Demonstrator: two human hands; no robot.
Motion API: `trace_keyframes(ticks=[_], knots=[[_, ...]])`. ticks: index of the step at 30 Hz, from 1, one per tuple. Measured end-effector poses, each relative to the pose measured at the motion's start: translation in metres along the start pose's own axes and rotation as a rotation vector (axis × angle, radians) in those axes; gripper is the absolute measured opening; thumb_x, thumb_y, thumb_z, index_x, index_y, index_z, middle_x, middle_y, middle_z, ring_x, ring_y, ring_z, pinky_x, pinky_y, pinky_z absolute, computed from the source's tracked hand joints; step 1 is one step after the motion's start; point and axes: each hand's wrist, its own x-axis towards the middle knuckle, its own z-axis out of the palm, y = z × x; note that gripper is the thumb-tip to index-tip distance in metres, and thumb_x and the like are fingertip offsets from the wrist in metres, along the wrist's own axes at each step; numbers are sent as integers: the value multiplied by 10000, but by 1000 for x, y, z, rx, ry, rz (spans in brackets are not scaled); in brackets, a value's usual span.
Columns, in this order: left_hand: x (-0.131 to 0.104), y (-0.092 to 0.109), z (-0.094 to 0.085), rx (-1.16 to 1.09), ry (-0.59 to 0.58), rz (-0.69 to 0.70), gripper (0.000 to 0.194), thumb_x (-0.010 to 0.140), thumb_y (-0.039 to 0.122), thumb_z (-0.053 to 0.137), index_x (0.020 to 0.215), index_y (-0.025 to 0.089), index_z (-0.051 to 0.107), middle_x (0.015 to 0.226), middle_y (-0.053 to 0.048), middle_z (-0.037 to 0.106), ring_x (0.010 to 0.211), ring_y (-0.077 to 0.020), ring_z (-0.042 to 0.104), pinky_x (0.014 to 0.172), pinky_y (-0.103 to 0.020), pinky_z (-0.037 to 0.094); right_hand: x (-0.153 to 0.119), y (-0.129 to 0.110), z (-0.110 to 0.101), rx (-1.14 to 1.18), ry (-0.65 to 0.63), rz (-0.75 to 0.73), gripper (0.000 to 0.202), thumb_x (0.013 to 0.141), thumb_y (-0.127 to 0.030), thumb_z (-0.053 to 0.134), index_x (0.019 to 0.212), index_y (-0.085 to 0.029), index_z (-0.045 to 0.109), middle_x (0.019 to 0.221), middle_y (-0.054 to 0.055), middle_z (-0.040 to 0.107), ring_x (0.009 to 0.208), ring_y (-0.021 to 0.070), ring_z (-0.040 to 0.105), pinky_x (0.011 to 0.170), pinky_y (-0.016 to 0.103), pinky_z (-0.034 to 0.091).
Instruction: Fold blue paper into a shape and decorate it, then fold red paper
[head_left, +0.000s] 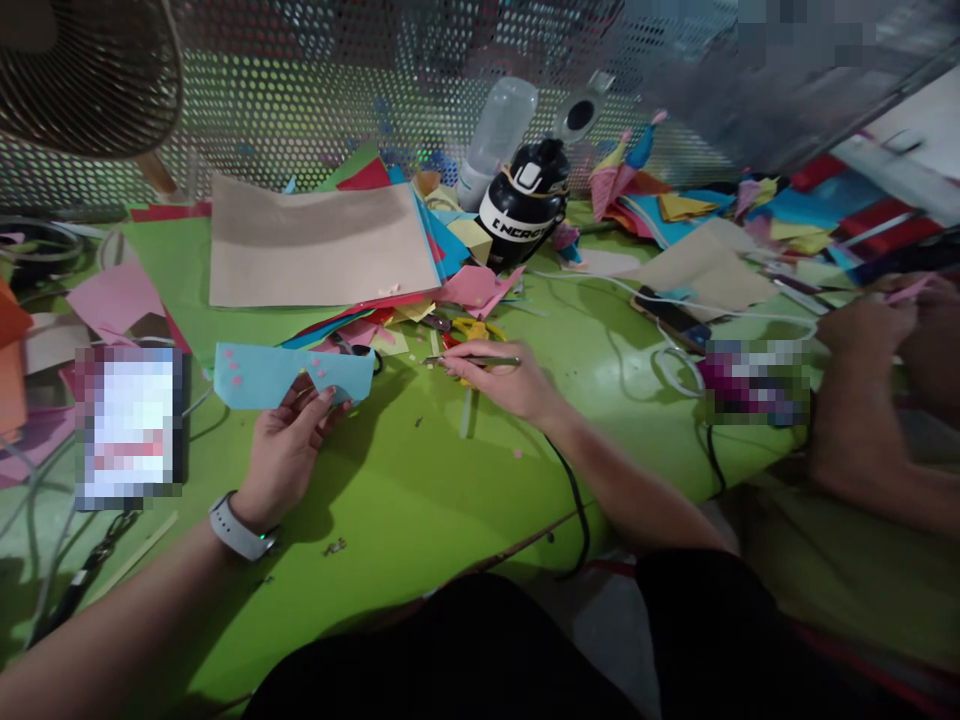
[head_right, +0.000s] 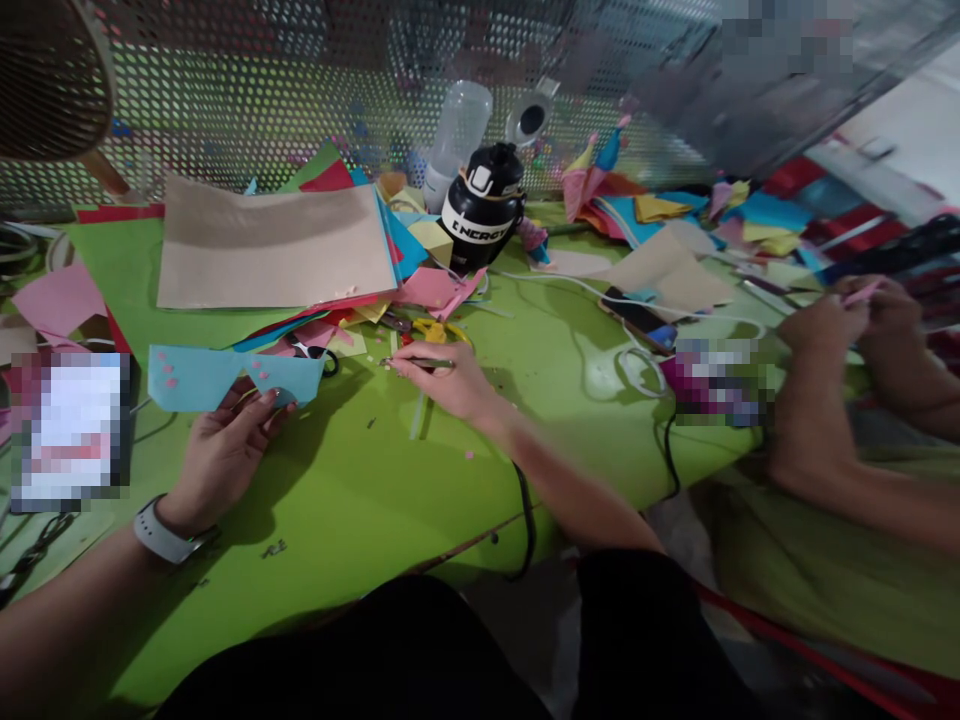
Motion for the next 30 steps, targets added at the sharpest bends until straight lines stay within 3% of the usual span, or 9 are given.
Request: trace_keyframes(ticks=[6, 10, 14, 20, 30], knots=[[0, 1, 0, -46, -5, -11, 310, 675, 227, 882, 930, 194, 708, 1015, -17, 755, 916, -168, 711, 832, -289, 595, 2, 0, 0, 155, 58, 99, 191, 825, -416, 733, 865, -233, 767, 791, 26, 776, 712, 181, 745, 621, 299, 599], [-3, 0, 3, -90, -19, -45, 307, 673, 211, 888, 923, 194, 712, 985, 1, 760, 890, -137, 711, 839, -254, 597, 2, -7, 3, 517, 96, 293, 280, 732, -464, 813, 810, -203, 745, 719, 33, 768, 638, 168, 741, 454, 213, 510], [-12, -2, 7, -128, -79, -126, 374, 683, 152, 870, 1013, 204, 701, 1011, -1, 765, 912, -130, 718, 881, -245, 584, -4, -20, 16, 765, 39, 451, 313, 683, -471, 848, 798, -199, 744, 717, 28, 770, 597, 141, 727, 441, 190, 495], [-24, -6, 10, -119, -145, -179, 437, 740, 122, 813, 1143, 214, 674, 1091, -26, 762, 969, -161, 728, 942, -280, 566, -13, -29, 37, 803, -38, 487, 309, 679, -464, 855, 792, -204, 731, 708, 13, 772, 611, 144, 740, 490, 198, 544], [-23, -7, 10, -83, -188, -135, 480, 721, 132, 827, 1161, 229, 662, 1155, -23, 745, 1085, -186, 701, 1027, -315, 522, -15, -32, 39, 782, -46, 498, 320, 652, -476, 861, 766, -207, 729, 690, 22, 771, 581, 158, 732, 470, 218, 546]])
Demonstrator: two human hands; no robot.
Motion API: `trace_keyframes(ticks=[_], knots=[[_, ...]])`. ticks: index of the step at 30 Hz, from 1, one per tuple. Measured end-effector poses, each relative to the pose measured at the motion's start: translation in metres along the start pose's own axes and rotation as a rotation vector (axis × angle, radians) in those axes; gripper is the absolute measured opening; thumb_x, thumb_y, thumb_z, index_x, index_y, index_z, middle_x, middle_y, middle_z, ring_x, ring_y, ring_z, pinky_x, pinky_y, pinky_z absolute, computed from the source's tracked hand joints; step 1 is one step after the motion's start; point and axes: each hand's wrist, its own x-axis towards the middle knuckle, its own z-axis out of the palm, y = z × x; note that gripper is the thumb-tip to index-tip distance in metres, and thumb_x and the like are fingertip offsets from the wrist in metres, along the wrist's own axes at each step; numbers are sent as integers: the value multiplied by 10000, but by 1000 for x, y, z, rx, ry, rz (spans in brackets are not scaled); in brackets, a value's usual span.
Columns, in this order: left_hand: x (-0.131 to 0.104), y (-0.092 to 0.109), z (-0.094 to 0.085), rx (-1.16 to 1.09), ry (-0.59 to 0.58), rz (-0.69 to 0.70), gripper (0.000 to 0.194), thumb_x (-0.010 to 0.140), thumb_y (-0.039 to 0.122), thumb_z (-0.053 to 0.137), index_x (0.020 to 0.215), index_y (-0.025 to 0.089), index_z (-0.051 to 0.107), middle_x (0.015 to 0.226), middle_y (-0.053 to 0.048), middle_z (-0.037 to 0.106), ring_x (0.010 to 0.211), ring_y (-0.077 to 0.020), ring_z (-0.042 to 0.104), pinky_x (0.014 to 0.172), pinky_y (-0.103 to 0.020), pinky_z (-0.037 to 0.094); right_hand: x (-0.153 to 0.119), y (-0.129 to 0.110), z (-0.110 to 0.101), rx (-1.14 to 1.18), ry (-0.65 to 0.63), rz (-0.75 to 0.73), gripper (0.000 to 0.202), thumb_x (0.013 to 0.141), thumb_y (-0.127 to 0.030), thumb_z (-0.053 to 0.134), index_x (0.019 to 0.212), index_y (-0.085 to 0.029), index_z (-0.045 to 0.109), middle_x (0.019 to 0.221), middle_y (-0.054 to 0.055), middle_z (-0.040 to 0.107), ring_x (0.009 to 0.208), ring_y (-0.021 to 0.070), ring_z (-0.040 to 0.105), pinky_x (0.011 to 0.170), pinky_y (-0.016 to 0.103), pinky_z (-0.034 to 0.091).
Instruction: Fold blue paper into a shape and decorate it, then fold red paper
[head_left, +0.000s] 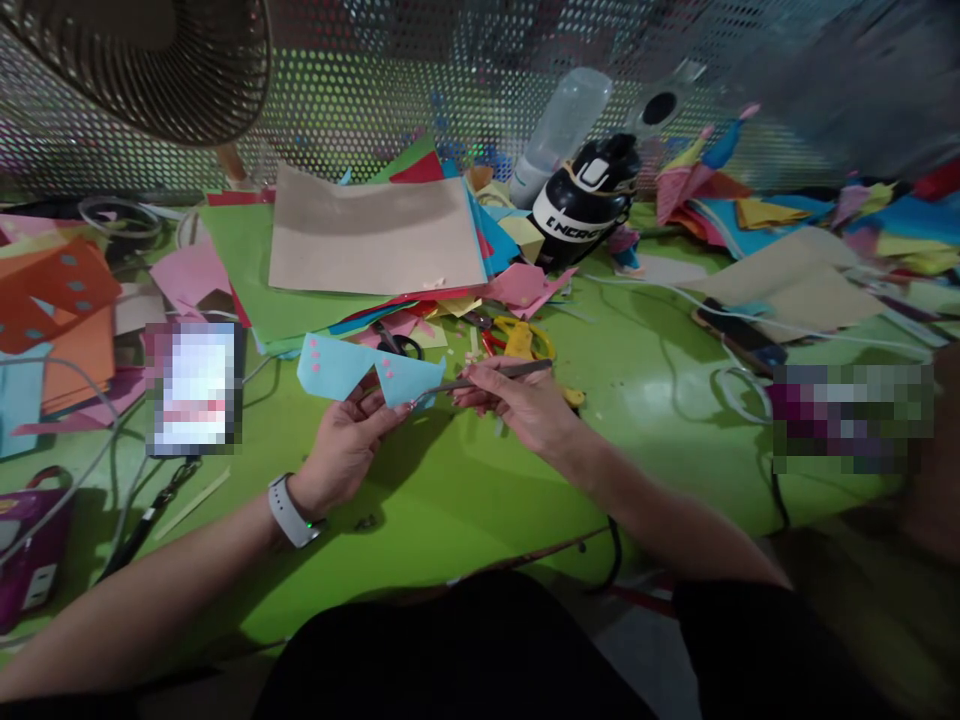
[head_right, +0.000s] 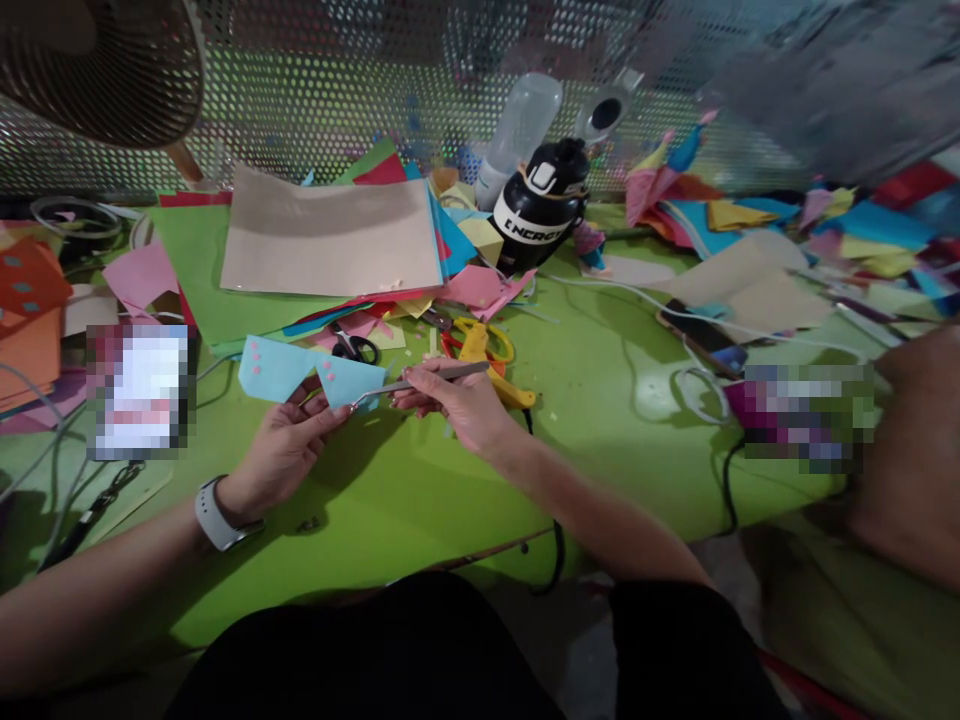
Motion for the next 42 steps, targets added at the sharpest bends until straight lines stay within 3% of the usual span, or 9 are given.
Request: trace_keyframes(ticks=[13, 20, 33, 39, 42], knots=[[0, -2, -1, -30, 4, -33, 405, 698, 90, 838, 1053, 211, 682, 1108, -11, 751, 1003, -159, 706, 988, -311, 538, -4, 1, 2, -27, 0, -77, 271, 727, -455, 830, 772, -211, 720, 705, 29, 771, 597, 166, 738, 475, 223, 560], [0, -4, -3, 31, 0, -9, 418, 717, 100, 818, 1093, 208, 671, 1178, -38, 728, 1086, -185, 685, 1039, -344, 501, -3, 4, -1, -71, 10, -90, 292, 703, -475, 829, 773, -213, 721, 709, 17, 773, 579, 154, 734, 462, 212, 554], [0, -4, -4, 14, 8, -38, 425, 702, 132, 838, 1089, 199, 676, 1131, -34, 745, 1038, -180, 699, 1018, -331, 514, -4, 1, 0, -60, 42, -111, 272, 692, -450, 845, 762, -212, 735, 701, 14, 772, 559, 148, 727, 467, 216, 563], [3, -1, -4, 33, 23, -55, 441, 697, 156, 842, 1101, 211, 673, 1065, -21, 759, 1043, -180, 705, 1028, -322, 512, -13, -13, -14, -218, 77, -309, 211, 785, -434, 792, 834, -231, 759, 711, 11, 768, 612, 168, 740, 523, 265, 601], [6, 2, -6, 34, 39, -24, 455, 688, 146, 845, 1104, 211, 675, 1093, -25, 753, 1056, -182, 701, 1029, -317, 515, -23, -14, -23, -430, 5, -476, 133, 839, -375, 755, 915, -267, 773, 801, 11, 788, 701, 185, 759, 599, 308, 636]])
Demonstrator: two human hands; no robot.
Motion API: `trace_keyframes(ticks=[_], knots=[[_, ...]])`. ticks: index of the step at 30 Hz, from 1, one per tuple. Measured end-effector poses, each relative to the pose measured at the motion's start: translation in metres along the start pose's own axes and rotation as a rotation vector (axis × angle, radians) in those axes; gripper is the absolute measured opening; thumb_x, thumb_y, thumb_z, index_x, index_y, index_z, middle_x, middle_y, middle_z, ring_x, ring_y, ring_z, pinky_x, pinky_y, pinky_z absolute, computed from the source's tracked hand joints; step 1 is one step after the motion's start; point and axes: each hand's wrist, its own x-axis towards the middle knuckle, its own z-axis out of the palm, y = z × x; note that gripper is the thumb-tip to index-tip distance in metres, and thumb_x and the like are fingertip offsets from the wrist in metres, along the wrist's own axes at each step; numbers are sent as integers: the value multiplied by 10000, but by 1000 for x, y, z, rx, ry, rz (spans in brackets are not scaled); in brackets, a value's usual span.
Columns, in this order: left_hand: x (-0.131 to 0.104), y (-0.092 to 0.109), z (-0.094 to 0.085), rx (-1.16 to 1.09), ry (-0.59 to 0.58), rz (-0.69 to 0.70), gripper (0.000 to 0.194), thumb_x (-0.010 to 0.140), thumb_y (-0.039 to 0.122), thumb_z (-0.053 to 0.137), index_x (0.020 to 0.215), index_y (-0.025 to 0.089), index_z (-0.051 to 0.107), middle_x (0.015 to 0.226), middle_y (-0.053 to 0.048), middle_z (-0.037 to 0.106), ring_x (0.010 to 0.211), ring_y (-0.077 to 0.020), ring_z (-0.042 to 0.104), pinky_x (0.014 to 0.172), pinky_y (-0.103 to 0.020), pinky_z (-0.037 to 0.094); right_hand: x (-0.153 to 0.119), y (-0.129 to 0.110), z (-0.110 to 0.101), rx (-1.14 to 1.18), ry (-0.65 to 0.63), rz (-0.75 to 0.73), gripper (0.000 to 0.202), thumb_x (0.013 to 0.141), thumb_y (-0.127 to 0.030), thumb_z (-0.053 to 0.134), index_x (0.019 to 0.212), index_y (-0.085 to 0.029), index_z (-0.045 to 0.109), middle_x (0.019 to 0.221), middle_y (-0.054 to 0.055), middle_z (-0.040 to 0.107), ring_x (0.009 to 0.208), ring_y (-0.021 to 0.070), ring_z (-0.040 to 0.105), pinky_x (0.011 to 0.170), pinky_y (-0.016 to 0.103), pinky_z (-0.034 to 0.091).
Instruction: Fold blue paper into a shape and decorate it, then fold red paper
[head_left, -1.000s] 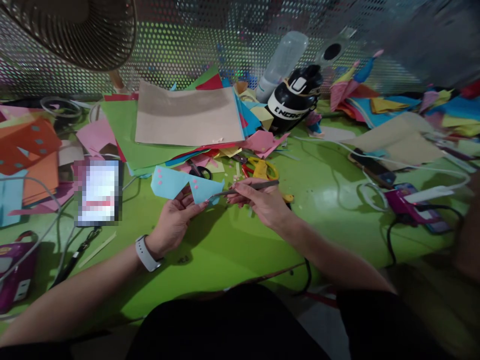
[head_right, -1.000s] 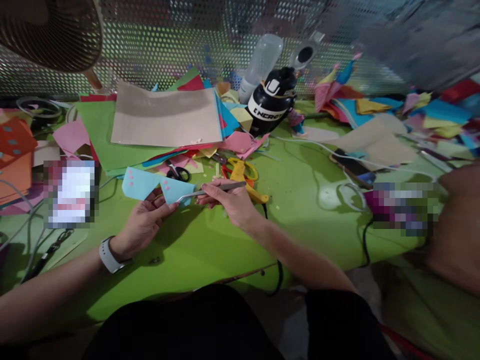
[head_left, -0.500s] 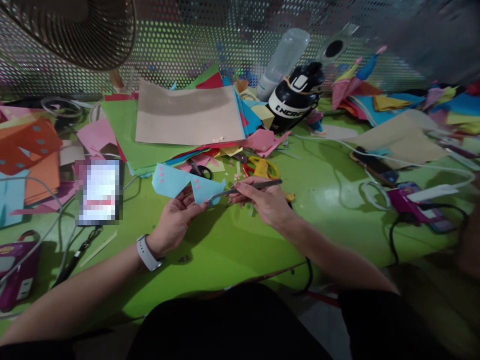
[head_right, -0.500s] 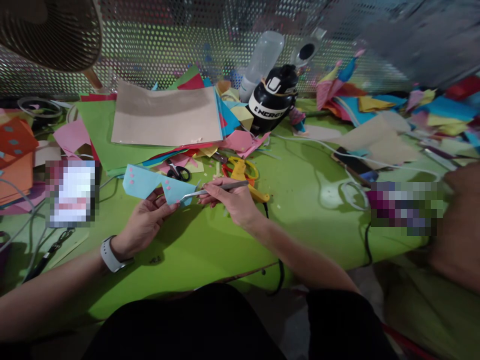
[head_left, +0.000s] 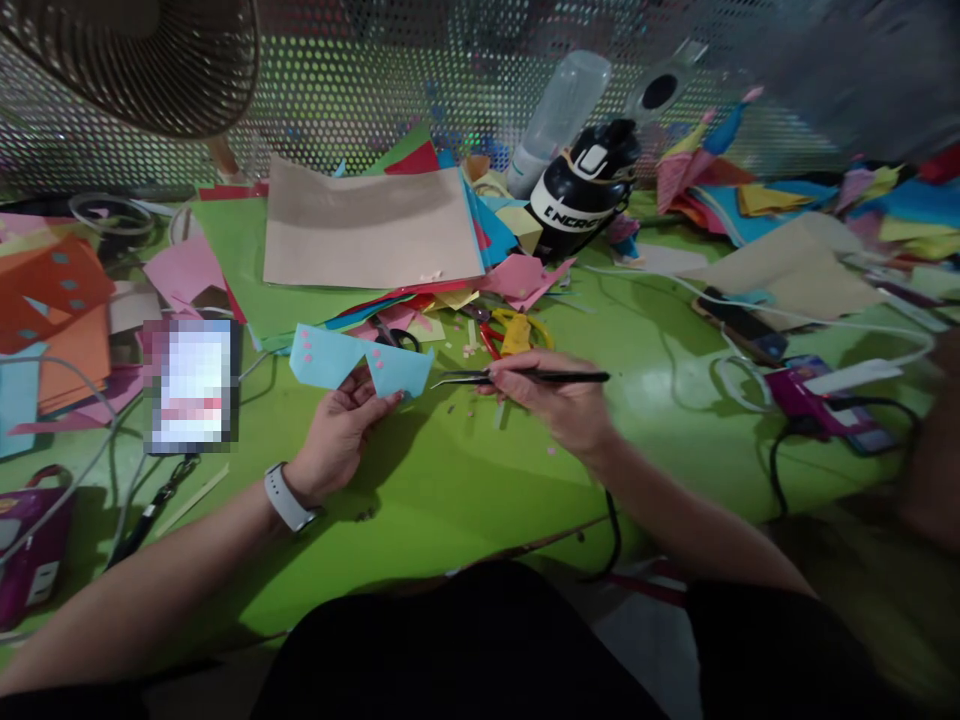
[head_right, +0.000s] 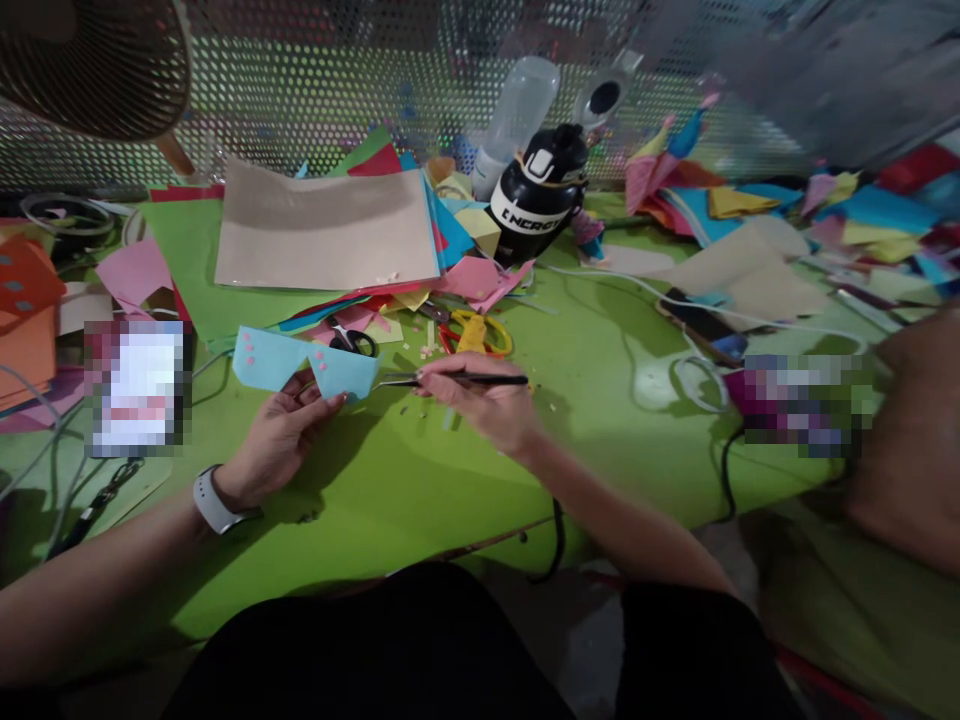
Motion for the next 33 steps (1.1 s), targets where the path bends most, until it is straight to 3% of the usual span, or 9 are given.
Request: trace_keyframes(ticks=[5, 9, 12, 16, 19, 23, 26, 29, 33], knots=[[8, 5, -4, -34, 49, 61, 385, 669, 95, 837, 1005, 210, 687, 1080, -5, 749, 1016, -146, 704, 1010, -289, 527, -27, 6, 6, -478, -442, -521, 164, 910, -235, 675, 1040, -290, 757, 1070, 34, 783, 838, 184, 759, 705, 345, 642], [11, 8, -5, -4, 55, 84, 387, 671, 91, 832, 1014, 207, 693, 1097, -11, 743, 1028, -143, 696, 999, -270, 525, -40, 4, 9, -698, -671, -695, 379, 972, -81, 461, 1223, -259, 682, 1289, 75, 697, 1103, 189, 699, 848, 371, 613], [11, 8, -6, -1, 58, 77, 368, 690, 87, 814, 1017, 209, 695, 1087, -20, 745, 1010, -143, 699, 983, -264, 534, -35, 5, -12, -914, -546, -609, 460, 960, -75, 429, 1340, -266, 604, 1388, 59, 633, 1201, 196, 643, 951, 395, 570], [11, 8, -6, -19, 61, 81, 352, 727, 92, 785, 1042, 215, 688, 1050, -7, 746, 940, -116, 704, 924, -228, 553, -18, 21, -47, -1299, -199, -176, 488, 876, -186, 565, 1362, -143, 575, 1347, 179, 629, 1114, 334, 651, 916, 511, 551], [10, 8, -7, -24, 29, 60, 321, 749, 112, 787, 1032, 213, 674, 1038, 4, 741, 925, -114, 701, 903, -244, 571, -11, 34, -55, -1399, -203, 25, 501, 845, -181, 562, 1337, -89, 560, 1296, 209, 628, 1072, 339, 645, 896, 483, 544], [7, 7, -6, -41, 22, 34, 339, 741, 127, 808, 1039, 208, 668, 1002, 4, 747, 905, -123, 703, 878, -265, 586, -10, 40, -51, -1376, -148, 75, 434, 826, -194, 540, 1247, -98, 583, 1228, 196, 615, 1032, 320, 633, 830, 433, 546], [5, 6, -5, -79, 24, 34, 377, 740, 129, 813, 1078, 209, 666, 1010, 2, 750, 908, -121, 704, 869, -252, 585, -10, 39, -56, -1286, 0, 101, 376, 772, -219, 576, 1135, -132, 613, 1144, 181, 616, 951, 321, 640, 790, 452, 547], [3, 5, -4, -102, 23, 28, 369, 745, 138, 815, 1078, 199, 667, 1042, -9, 746, 927, -128, 704, 879, -260, 586, -10, 30, -64, -999, 120, 45, 351, 745, -256, 609, 1089, -191, 596, 1116, 141, 617, 932, 299, 636, 800, 455, 543], [-1, 6, -1, -79, 32, -6, 399, 764, 166, 812, 1131, 193, 658, 1084, -28, 735, 940, -149, 700, 876, -309, 597, -12, 5, -48, -386, -59, 111, 318, 796, -342, 638, 1085, -244, 550, 950, 48, 646, 754, 205, 627, 638, 346, 537]])
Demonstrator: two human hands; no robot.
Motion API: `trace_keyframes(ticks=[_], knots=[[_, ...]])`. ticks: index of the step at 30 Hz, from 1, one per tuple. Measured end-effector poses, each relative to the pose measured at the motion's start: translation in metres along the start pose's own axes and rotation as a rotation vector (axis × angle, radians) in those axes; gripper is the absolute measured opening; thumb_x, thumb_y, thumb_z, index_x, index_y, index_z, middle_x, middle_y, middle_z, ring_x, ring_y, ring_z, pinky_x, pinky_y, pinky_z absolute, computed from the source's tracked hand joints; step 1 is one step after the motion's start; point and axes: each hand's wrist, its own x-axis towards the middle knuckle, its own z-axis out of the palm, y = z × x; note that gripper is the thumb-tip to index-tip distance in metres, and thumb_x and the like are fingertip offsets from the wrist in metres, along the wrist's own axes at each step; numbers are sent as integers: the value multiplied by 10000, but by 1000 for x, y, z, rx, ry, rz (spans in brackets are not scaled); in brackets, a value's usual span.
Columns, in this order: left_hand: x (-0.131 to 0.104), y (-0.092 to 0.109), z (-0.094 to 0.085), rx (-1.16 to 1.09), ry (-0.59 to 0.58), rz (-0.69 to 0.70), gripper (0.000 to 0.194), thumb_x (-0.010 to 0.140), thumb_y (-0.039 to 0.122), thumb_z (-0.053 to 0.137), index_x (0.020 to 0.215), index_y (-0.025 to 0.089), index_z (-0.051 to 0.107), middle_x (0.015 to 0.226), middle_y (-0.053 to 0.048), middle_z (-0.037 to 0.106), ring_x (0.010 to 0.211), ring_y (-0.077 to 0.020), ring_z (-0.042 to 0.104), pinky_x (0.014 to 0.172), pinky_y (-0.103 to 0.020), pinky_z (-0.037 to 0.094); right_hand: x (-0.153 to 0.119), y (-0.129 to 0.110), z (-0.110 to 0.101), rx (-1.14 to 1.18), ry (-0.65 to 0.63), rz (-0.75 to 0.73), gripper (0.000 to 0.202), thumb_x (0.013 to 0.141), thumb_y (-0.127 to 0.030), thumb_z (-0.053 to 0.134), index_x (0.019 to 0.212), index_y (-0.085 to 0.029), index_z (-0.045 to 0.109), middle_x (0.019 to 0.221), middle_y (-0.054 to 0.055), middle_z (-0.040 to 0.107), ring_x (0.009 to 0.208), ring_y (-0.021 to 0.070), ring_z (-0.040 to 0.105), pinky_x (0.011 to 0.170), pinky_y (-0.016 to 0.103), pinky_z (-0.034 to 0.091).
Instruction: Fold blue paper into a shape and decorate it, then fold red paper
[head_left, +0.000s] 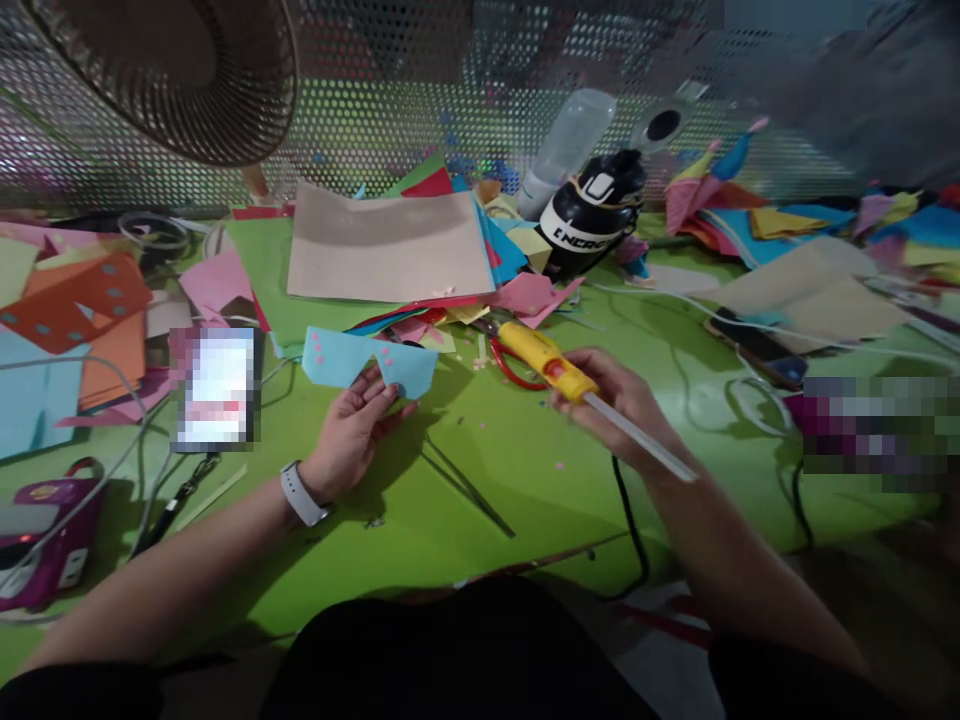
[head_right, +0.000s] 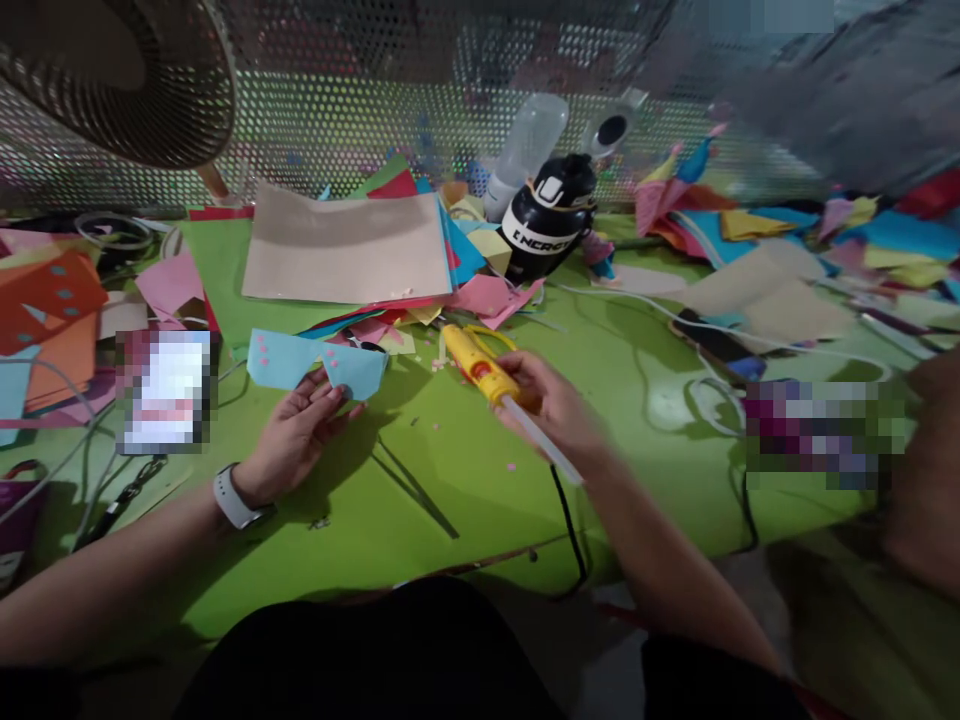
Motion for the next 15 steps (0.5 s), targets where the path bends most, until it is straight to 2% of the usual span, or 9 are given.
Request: trace_keyframes(ticks=[2, 3, 4, 6, 9, 15], knots=[[-2, 0, 1, 12, -1, -14, 416, 774, 178, 808, 1158, 202, 649, 1075, -23, 733, 949, -158, 695, 873, -337, 600, -2, -21, 15, 154, -126, 43, 277, 814, -379, 663, 1034, -253, 550, 849, 14, 626, 635, 161, 577, 542, 298, 496], [-3, -1, 1, 13, -5, -17, 419, 778, 187, 808, 1164, 206, 647, 1066, -20, 734, 957, -163, 694, 876, -346, 598, -2, -32, 24, 201, -146, 32, 272, 812, -404, 676, 1000, -251, 551, 825, 10, 617, 619, 153, 561, 514, 284, 475], [-3, -1, 1, 11, -10, -16, 418, 779, 197, 810, 1165, 210, 647, 1057, -17, 736, 968, -167, 693, 883, -349, 592, -2, -41, 34, 206, -218, 22, 252, 820, -414, 682, 964, -250, 556, 800, 3, 599, 604, 144, 540, 496, 274, 457], [-3, -3, 0, 2, -21, 0, 428, 775, 217, 819, 1168, 220, 649, 1056, -10, 741, 992, -168, 693, 903, -337, 575, -1, -54, 50, 170, -273, -51, 238, 839, -437, 681, 870, -240, 552, 773, -6, 554, 610, 135, 505, 504, 271, 437], [-2, -6, -2, 4, -61, 17, 452, 768, 242, 832, 1184, 232, 657, 1100, -13, 747, 1034, -169, 692, 932, -311, 550, 1, -61, 63, 131, -308, -131, 280, 885, -476, 638, 811, -226, 536, 772, 1, 526, 635, 139, 489, 529, 279, 420], [-2, -10, -4, 20, -124, 50, 410, 798, 272, 812, 1183, 233, 678, 1105, -37, 758, 1132, -208, 675, 1024, -338, 502, -2, -57, 64, 122, -345, -165, 358, 894, -558, 615, 821, -214, 549, 776, 7, 514, 661, 143, 482, 565, 286, 406]])
